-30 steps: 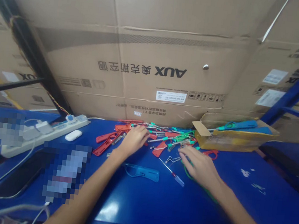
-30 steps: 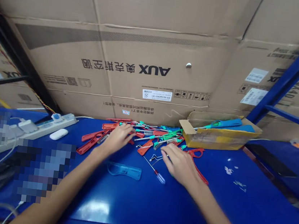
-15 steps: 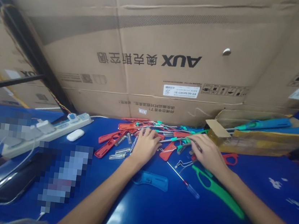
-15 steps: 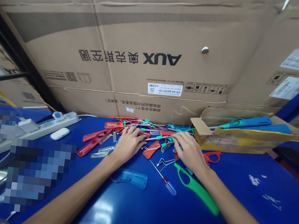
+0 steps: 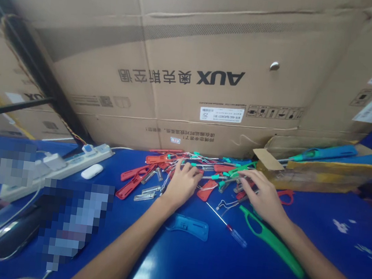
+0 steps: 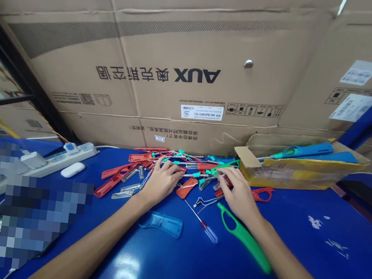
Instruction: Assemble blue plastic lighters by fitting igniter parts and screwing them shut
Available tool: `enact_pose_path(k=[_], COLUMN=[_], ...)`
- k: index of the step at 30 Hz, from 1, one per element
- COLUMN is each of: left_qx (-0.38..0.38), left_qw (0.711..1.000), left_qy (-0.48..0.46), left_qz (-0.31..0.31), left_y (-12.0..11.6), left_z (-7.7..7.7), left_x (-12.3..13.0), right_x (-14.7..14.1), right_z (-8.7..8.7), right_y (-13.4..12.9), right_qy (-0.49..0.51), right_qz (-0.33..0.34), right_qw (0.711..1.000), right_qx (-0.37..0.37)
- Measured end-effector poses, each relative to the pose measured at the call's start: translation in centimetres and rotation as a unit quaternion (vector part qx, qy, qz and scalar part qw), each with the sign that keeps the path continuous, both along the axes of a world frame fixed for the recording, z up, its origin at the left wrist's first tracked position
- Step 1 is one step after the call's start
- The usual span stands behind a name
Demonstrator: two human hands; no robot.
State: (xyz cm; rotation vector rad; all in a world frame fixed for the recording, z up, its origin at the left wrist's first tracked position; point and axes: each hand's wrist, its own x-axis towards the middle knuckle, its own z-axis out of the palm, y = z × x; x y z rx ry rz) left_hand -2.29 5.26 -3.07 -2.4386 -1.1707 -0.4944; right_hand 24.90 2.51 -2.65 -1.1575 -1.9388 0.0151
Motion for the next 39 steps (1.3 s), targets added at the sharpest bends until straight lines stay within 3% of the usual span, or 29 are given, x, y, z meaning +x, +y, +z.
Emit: enact_pose_path(k=[9,15,19,24,28,34,39], left_qx=[-0.014,-0.037,-0.05,-0.031,-0.031,-0.04,-0.039], left_qw=[0.987,0.969,0.957,0.952,0.95,0.949,0.947], left_qy=[-0.152,-0.226,-0.257,-0.272,-0.275,-0.279,-0.283], left_qz=[-0.056,-0.092,-0.125,-0.138,-0.143,-0.141,-0.144], left_y=[-0.7,-1.6,-1.7,-1.7,-1.9,-2.0,-1.9], left_z=[0.9,1.8,2.1,2.5,2.9,3.0,3.0], left_x=[-1.1,-1.4,-1.5,-1.6,-1.7,-1.8,-1.9], right_x=[-0.1,-0.4,-1.1,-1.9,-2.1,-2.4,-2.5], right_z=[0.5,1.5,2.0,2.5,2.8,3.3,3.1], right_y=[-0.6,-1.2,-2.0,-2.7,-2.7,-3.1,-3.2], right_qy=[-0.024,0.025,0.085,0.172,0.236,0.294,0.272], right_qz=[0.014,0.053,0.053,0.01,0.014,0.039,0.042], right_qw=[1.0,0.998,0.994,0.972,0.944,0.923,0.936], right_qx=[-0.002,0.009,-0.039,-0.162,-0.232,-0.243,-0.22])
